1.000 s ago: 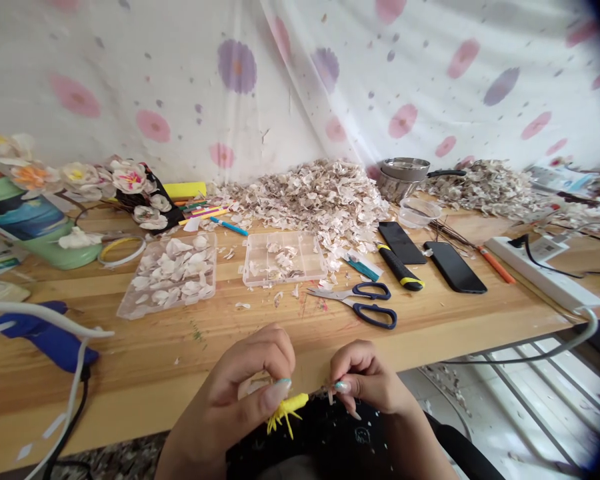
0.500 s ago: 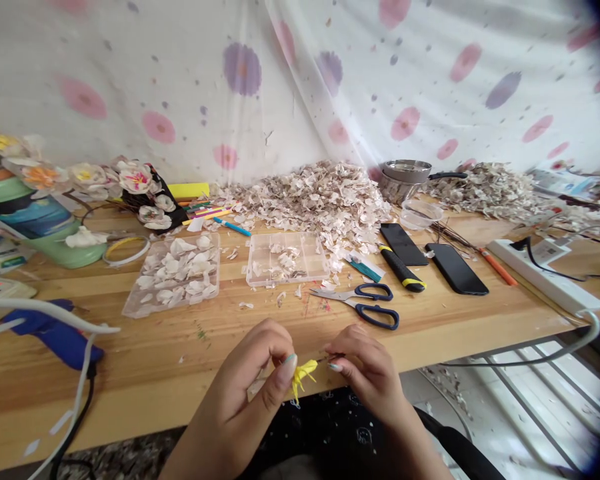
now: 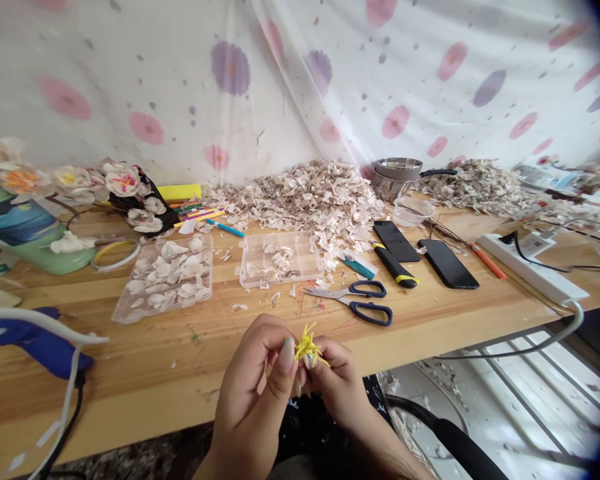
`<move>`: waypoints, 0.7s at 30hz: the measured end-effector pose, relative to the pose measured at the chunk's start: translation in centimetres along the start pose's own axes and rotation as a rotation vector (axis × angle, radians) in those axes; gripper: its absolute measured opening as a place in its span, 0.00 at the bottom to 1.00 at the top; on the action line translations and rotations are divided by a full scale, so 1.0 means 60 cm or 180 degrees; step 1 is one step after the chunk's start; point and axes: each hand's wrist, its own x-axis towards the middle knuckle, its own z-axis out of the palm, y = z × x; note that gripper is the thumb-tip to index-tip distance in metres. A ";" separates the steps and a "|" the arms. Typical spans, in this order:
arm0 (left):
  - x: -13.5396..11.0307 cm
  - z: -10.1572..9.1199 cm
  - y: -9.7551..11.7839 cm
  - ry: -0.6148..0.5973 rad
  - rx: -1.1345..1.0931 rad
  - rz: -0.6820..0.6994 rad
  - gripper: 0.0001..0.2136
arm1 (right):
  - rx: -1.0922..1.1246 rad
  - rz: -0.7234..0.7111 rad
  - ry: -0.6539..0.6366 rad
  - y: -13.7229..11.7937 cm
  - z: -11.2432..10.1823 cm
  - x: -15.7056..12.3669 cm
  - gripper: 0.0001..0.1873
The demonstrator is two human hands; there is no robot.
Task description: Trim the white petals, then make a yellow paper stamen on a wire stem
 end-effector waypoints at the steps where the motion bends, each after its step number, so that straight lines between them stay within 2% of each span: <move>1: -0.001 0.003 -0.001 0.0035 0.0022 0.0032 0.08 | 0.0038 0.0029 0.0015 0.001 -0.001 0.000 0.23; 8: -0.003 0.011 -0.009 0.0148 0.0718 0.0415 0.07 | 0.0240 0.0206 -0.0033 0.005 -0.008 0.002 0.23; 13: -0.001 0.004 -0.010 0.0541 0.1397 0.0757 0.06 | 0.0139 0.0230 -0.0123 0.003 -0.012 0.002 0.24; 17: 0.003 -0.008 -0.013 0.0457 0.1619 0.0915 0.04 | -0.0059 0.0120 -0.0202 0.000 -0.014 0.001 0.24; 21: 0.006 -0.009 -0.012 0.0460 0.1593 0.0869 0.05 | -0.0116 -0.0001 -0.0303 -0.002 -0.016 -0.002 0.22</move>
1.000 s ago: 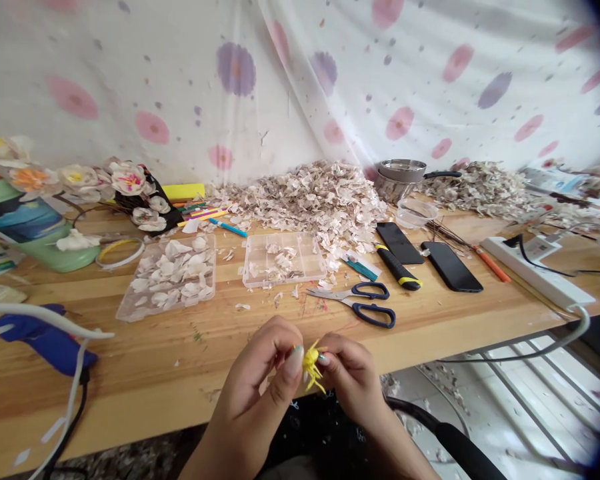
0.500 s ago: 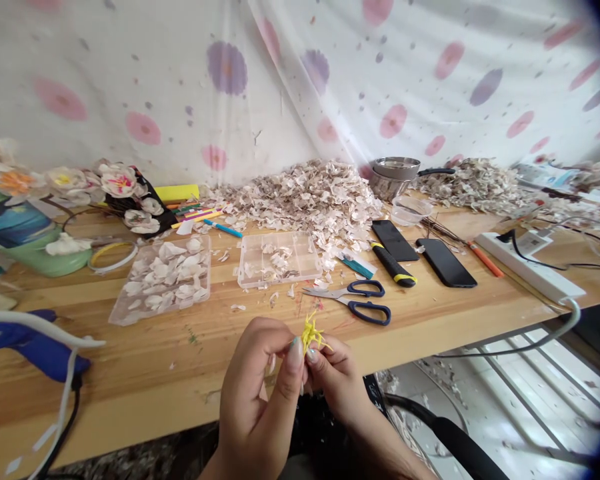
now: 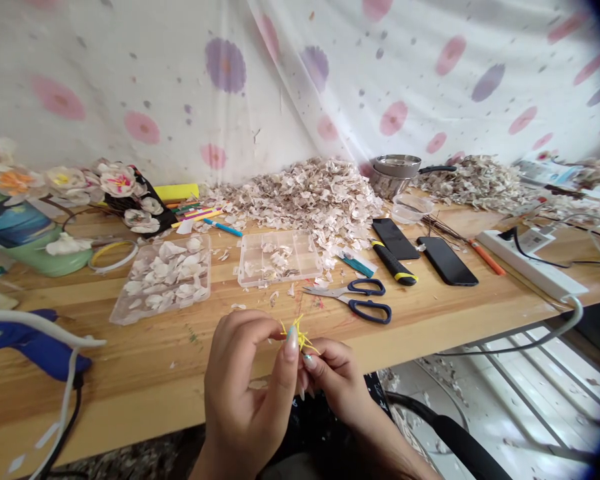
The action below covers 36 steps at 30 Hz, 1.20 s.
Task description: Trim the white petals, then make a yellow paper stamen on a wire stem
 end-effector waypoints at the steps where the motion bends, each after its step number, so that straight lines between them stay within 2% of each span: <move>1: 0.001 0.001 0.003 0.0034 0.0002 -0.0024 0.05 | -0.0012 0.0003 -0.0015 0.000 0.000 0.000 0.23; 6: 0.002 0.004 0.024 0.0249 -0.0070 -0.0216 0.08 | -0.0087 0.0003 0.0039 -0.003 0.000 0.000 0.23; 10: 0.000 0.004 0.023 0.0285 -0.0623 -0.0637 0.09 | -0.0034 0.0009 0.0004 -0.004 0.000 0.000 0.22; 14: 0.001 -0.002 0.005 -0.0044 -0.1567 -0.1419 0.12 | -0.0035 0.0044 -0.0063 -0.005 -0.001 0.000 0.23; 18: 0.004 -0.011 -0.016 -0.0411 -0.2025 -0.1718 0.12 | -0.0045 0.0055 -0.0166 -0.006 -0.005 -0.001 0.23; 21: 0.007 -0.014 -0.021 -0.0336 -0.1918 -0.1510 0.13 | -0.0026 0.0013 -0.0227 -0.003 -0.006 -0.002 0.22; 26: 0.014 -0.015 -0.003 0.0441 -0.0845 -0.0689 0.08 | -0.0043 -0.0001 -0.0287 0.000 -0.007 -0.003 0.22; 27: 0.015 -0.016 0.000 0.0384 -0.0652 -0.0487 0.06 | -0.0054 -0.0004 -0.0283 0.000 -0.007 -0.003 0.22; 30: 0.018 -0.025 0.001 -0.0155 -0.0437 0.0029 0.06 | -0.0084 -0.0033 -0.0275 -0.001 -0.007 -0.003 0.22; 32: 0.019 -0.030 -0.001 -0.0403 -0.0412 0.0157 0.08 | -0.0119 -0.0048 -0.0287 -0.001 -0.008 -0.002 0.23; 36: 0.019 -0.030 -0.001 -0.0581 -0.0365 0.0239 0.09 | -0.0106 -0.0069 -0.0327 0.000 -0.009 -0.002 0.23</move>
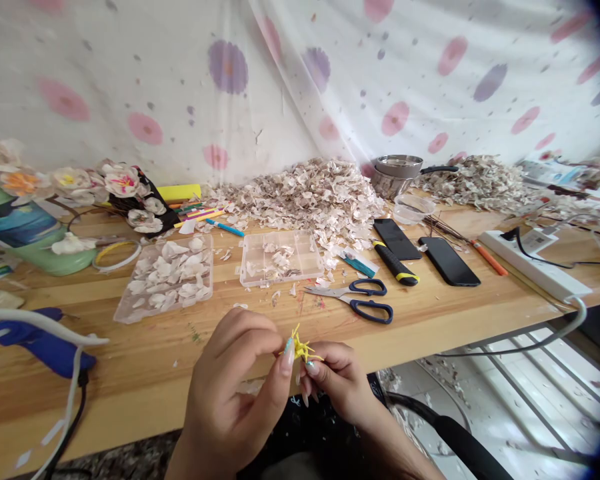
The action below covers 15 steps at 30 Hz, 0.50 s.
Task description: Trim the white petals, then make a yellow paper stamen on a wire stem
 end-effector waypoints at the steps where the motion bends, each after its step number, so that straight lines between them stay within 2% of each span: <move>1: 0.000 0.002 0.001 0.0027 -0.0035 -0.0031 0.09 | 0.0033 0.0001 -0.0019 0.001 0.000 0.000 0.22; 5: -0.001 0.014 0.000 0.0194 -0.0396 -0.0281 0.09 | 0.0122 0.0025 -0.0104 0.005 -0.002 -0.003 0.20; 11: -0.002 0.016 -0.008 0.0041 -0.1216 -0.0759 0.12 | 0.0176 -0.0126 -0.0193 0.009 -0.006 -0.007 0.18; 15: -0.003 0.011 -0.016 -0.0085 -0.1507 -0.0864 0.13 | 0.0134 -0.0176 -0.0234 0.006 -0.006 -0.006 0.19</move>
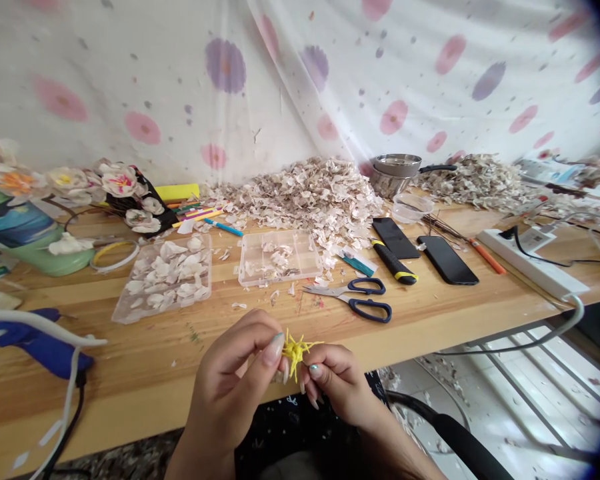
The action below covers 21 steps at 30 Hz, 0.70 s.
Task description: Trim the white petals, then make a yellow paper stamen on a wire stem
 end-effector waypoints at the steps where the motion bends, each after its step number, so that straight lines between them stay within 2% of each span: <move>1: 0.001 -0.002 -0.001 -0.0058 -0.0018 -0.0005 0.13 | 0.0001 0.0019 -0.0003 -0.001 0.000 0.000 0.20; 4: 0.003 -0.008 -0.003 -0.0171 0.0044 0.0004 0.15 | 0.0004 0.0120 0.0034 0.000 0.000 -0.001 0.22; 10: 0.011 -0.013 0.015 0.0371 0.0746 0.0412 0.15 | -0.0396 -0.0012 0.0147 0.005 -0.003 -0.007 0.21; 15: 0.013 -0.004 0.033 -0.0068 0.1350 0.0448 0.07 | -0.0629 -0.0128 0.0158 0.001 -0.004 -0.006 0.21; 19: 0.005 0.001 0.036 0.0120 0.1258 0.0187 0.09 | -0.0762 -0.0297 0.0161 -0.004 -0.001 -0.004 0.21; 21: 0.003 0.000 0.033 0.0074 0.1073 0.0042 0.10 | -0.0735 -0.0301 0.0160 -0.005 0.000 -0.004 0.21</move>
